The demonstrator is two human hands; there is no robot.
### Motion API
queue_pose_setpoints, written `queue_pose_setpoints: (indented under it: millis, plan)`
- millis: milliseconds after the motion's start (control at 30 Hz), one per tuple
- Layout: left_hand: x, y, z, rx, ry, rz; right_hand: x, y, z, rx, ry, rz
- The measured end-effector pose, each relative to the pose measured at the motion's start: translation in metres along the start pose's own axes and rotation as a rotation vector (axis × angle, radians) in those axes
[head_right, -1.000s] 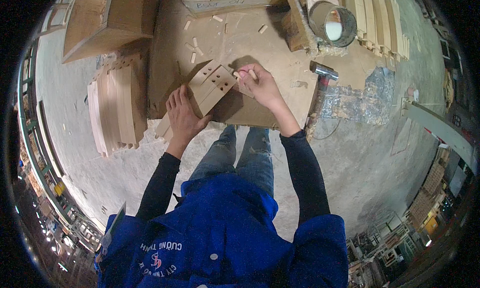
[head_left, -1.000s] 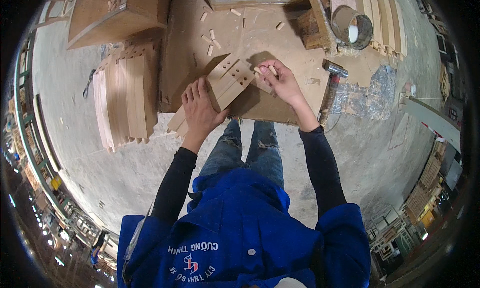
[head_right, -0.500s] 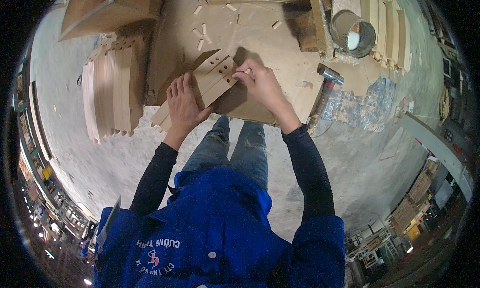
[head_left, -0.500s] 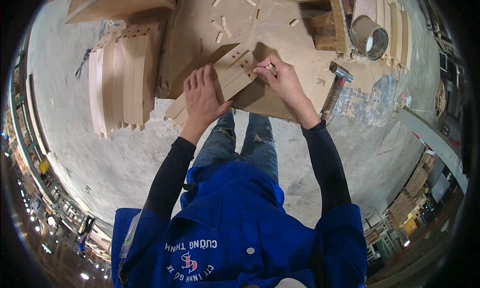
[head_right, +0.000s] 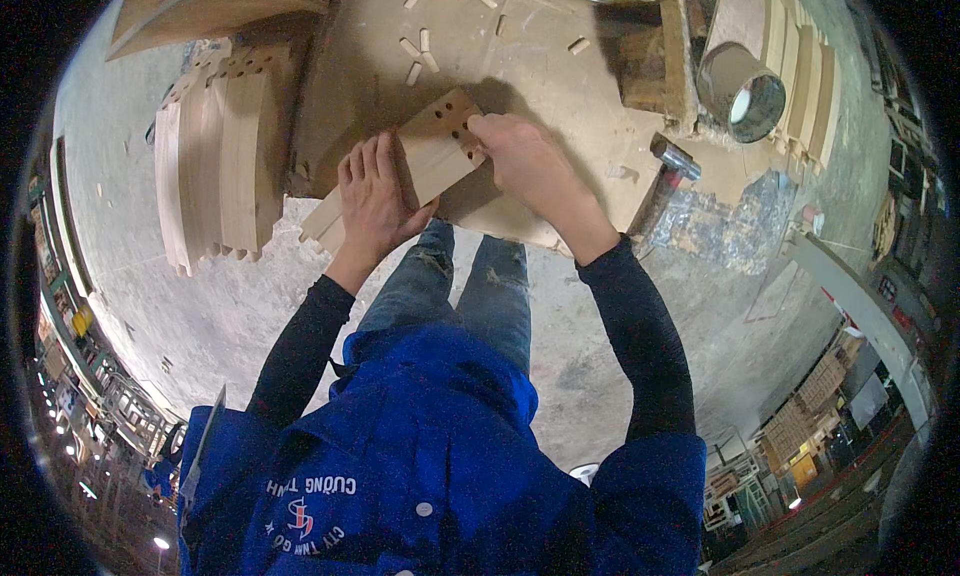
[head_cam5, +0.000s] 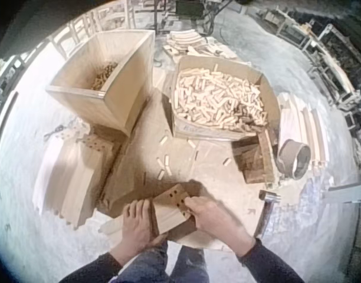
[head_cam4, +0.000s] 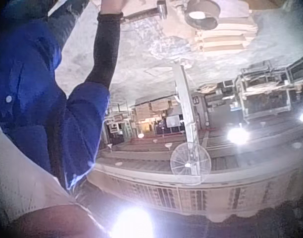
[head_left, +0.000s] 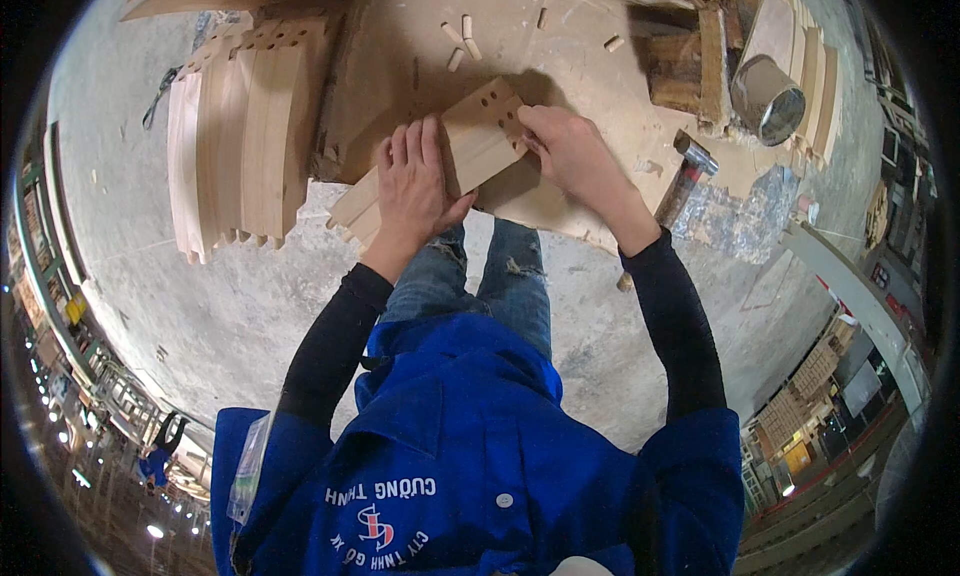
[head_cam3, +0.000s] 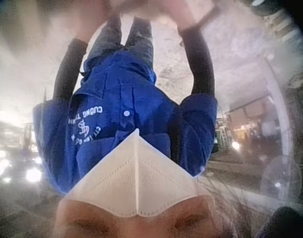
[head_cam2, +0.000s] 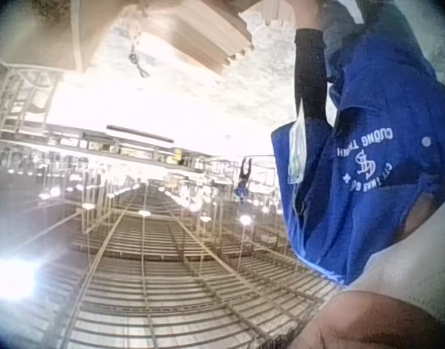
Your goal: The person inserts small wooden dowels into pre-drilled holes on flat wooden pieces and taps them with a hammer to secure the joints. The person repeatedly picks up pieces, aligns dowels, and hammers them into place, then stacks the assembled parts.
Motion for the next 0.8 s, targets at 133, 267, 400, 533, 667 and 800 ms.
queue_pose_setpoints:
  millis: [133, 267, 400, 533, 667, 800]
  plan:
    - [-0.001, 0.000, -0.001, 0.016, -0.007, -0.003, -0.003, -0.002, 0.005, -0.008, 0.003, -0.034]
    - [-0.001, 0.001, 0.000, 0.024, -0.028, -0.021, -0.004, 0.002, -0.007, 0.089, -0.138, -0.021]
    - [-0.003, -0.001, -0.001, 0.030, -0.009, 0.010, -0.013, 0.014, -0.050, 0.334, -0.687, -0.086]
    - [-0.004, 0.000, 0.000, 0.011, -0.009, -0.014, -0.007, 0.013, -0.056, 0.340, -0.983, -0.050]
    - [-0.005, 0.001, 0.000, 0.011, 0.021, -0.012, 0.001, 0.007, -0.064, 0.395, -1.017, -0.101]
    - [-0.005, 0.001, 0.000, -0.002, 0.010, 0.001, -0.001, -0.003, -0.074, 0.237, -0.724, -0.172]
Point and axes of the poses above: each hand's wrist, its own y-axis away from the middle knuckle, its own x-axis out of the palm, z = x × y, the point moved 5 cm from there along -y, towards the middle knuckle, and after that the axes turned 4 degrees about -x, right-handed, at the moved point
